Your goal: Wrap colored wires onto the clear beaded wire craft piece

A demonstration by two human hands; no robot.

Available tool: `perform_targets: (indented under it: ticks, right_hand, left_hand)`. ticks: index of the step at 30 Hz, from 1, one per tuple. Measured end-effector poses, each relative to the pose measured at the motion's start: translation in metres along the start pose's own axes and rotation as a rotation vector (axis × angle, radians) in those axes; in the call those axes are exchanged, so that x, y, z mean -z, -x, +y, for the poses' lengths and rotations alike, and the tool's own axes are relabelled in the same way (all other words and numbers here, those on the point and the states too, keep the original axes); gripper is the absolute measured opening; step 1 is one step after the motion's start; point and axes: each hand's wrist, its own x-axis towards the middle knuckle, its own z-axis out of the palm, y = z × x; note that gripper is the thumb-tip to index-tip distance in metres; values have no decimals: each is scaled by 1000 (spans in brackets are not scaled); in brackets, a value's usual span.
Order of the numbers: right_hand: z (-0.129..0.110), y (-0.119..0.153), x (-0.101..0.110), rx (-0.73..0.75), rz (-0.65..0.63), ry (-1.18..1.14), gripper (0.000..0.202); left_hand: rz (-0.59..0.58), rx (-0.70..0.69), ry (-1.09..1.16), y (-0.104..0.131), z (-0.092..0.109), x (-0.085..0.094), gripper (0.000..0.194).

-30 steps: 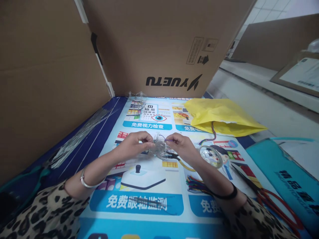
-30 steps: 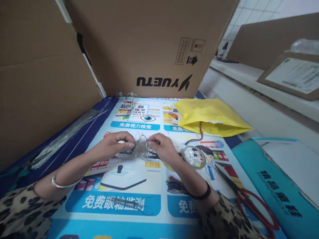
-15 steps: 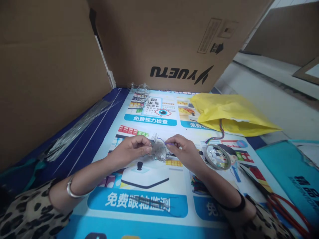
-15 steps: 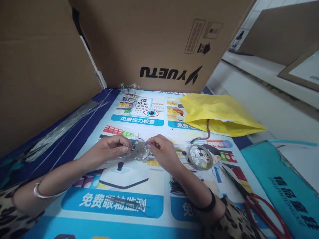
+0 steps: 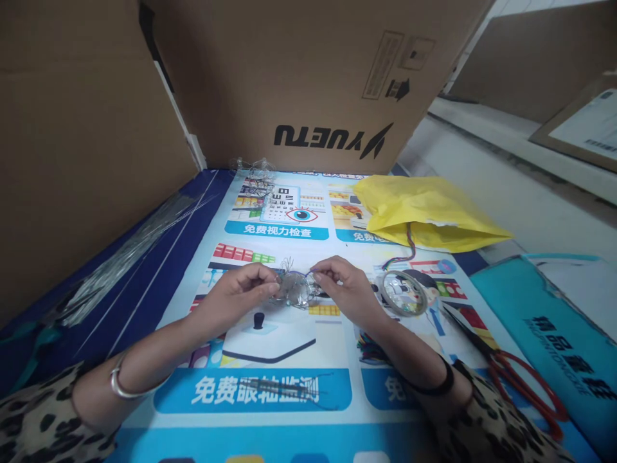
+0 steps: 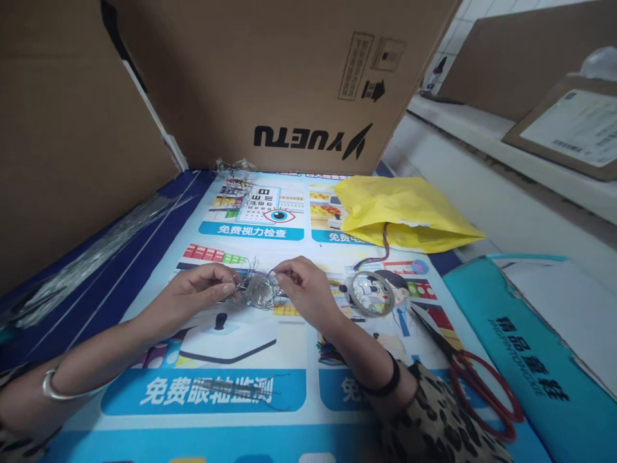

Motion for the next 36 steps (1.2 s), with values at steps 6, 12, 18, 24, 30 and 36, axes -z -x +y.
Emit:
perform_targets:
  ticks: [6,12,18,24,30,36]
  right_hand:
    - [-9,9,3,22,27,22,8]
    - [-8,19,5,73,39,30,12]
    - [1,25,4,102,47,41,18]
    - [4,27,1,142,15,100,17]
    - [6,27,0,170,18,151,18]
    - [6,25,1,178,24,189,19]
  left_hand:
    - [18,-37,-44,0,6,-2,16]
    - [27,-62,-87,1,7,-1,14]
    - [52,-67,-137,1,7,0,16]
    - [53,-75,-136,3,7,-1,15]
    - [32,-85,-155,5,5,0,12]
    - [-21,-84,-155,8,4,-1,15]
